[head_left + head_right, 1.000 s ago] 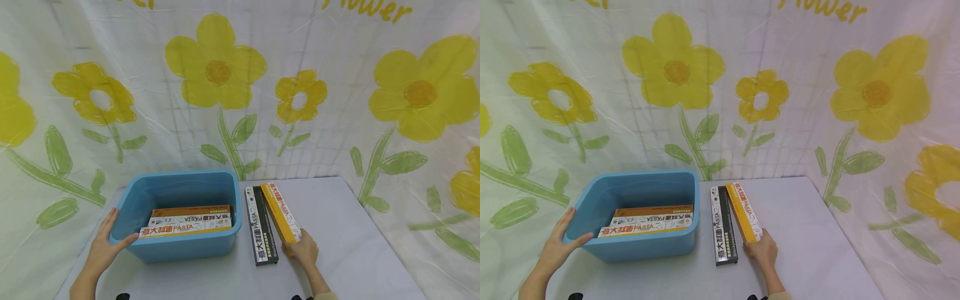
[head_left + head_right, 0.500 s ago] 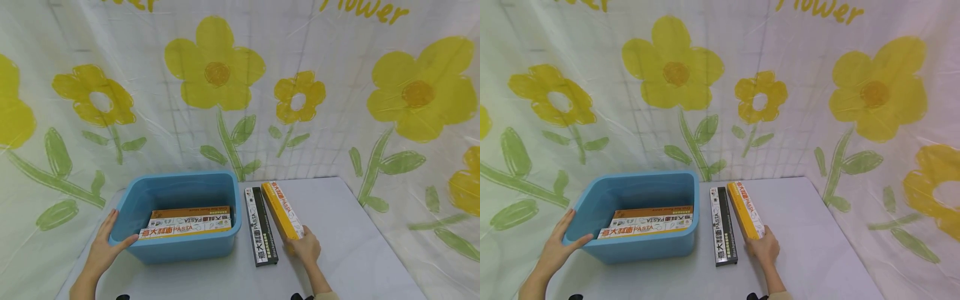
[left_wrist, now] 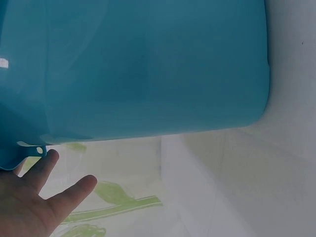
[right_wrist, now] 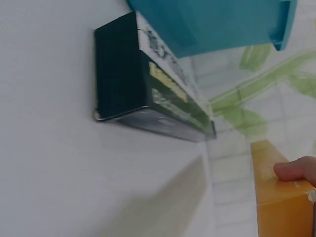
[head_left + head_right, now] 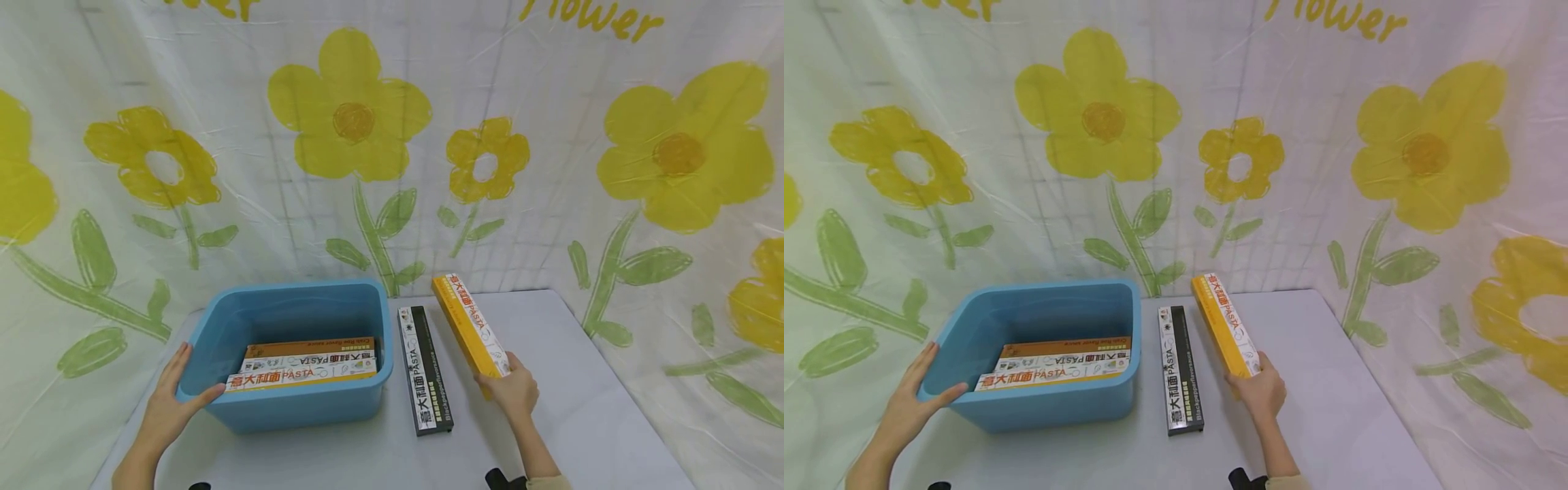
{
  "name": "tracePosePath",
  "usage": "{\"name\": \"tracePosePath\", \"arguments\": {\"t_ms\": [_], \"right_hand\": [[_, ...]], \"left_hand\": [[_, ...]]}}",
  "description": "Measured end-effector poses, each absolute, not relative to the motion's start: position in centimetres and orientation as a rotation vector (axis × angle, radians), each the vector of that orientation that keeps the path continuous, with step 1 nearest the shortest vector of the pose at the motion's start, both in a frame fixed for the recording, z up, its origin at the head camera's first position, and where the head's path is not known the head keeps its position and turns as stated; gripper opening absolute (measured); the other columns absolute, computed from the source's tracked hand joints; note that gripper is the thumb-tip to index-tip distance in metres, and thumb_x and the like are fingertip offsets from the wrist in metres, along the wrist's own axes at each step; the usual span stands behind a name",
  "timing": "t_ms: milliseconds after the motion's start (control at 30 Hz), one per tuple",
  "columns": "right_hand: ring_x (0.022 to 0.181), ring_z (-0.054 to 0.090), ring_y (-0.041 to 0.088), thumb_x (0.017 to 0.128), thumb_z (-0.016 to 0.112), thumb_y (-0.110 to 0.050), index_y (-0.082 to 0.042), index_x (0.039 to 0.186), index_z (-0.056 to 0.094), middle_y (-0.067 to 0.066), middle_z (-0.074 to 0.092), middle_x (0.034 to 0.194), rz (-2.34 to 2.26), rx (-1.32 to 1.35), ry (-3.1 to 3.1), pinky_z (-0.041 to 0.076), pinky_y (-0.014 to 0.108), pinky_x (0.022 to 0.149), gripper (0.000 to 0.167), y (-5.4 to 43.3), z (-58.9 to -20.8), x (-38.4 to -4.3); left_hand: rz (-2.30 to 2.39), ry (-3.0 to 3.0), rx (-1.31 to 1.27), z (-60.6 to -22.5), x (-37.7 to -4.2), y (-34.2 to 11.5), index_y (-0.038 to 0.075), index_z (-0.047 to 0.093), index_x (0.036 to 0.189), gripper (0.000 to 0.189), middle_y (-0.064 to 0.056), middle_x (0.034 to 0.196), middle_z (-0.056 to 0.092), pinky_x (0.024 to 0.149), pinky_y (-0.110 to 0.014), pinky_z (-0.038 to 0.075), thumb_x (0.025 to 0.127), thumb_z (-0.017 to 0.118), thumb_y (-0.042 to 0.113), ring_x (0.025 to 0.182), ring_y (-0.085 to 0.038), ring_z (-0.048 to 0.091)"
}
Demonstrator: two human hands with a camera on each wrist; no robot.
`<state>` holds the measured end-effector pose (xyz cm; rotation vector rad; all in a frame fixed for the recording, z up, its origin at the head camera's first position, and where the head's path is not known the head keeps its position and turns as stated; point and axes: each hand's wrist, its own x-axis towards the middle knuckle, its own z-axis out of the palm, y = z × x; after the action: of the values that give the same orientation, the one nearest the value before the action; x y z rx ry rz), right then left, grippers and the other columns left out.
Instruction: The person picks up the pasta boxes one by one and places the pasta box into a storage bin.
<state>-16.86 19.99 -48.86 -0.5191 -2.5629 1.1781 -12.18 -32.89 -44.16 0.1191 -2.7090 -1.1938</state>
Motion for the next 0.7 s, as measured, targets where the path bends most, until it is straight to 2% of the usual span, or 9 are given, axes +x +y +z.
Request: {"name": "tracePosePath", "arguments": {"t_ms": [433, 700], "right_hand": [[0.107, 0.056, 0.044, 0.071, 0.083, -0.019, 0.011, 0.138, 0.046, 0.033, 0.053, 0.13, 1.244, -0.464, -2.545, 0.044, 0.047, 0.081, 0.082, 21.0, -44.6, -16.3], [0.108, 0.056, 0.042, 0.071, 0.084, -0.02, 0.011, 0.137, 0.046, 0.033, 0.052, 0.132, 1.251, -0.409, -2.602, 0.043, 0.041, 0.077, 0.082, 21.7, -42.4, -16.1]], "left_hand": [[-1.183, -2.709, 0.12, -44.2, -12.3, -32.9, 0.006, 0.005, 0.156, 0.098, -0.021, 0.161, -0.001, 0.1, -0.079, 0.011, 0.088, 0.069, 0.036, 0.143, -0.05, -0.001], [-1.183, -2.711, 0.118, -44.1, -12.3, -32.8, 0.006, 0.004, 0.156, 0.098, -0.02, 0.161, -0.001, 0.099, -0.079, 0.011, 0.089, 0.068, 0.036, 0.143, -0.05, -0.001]]}}
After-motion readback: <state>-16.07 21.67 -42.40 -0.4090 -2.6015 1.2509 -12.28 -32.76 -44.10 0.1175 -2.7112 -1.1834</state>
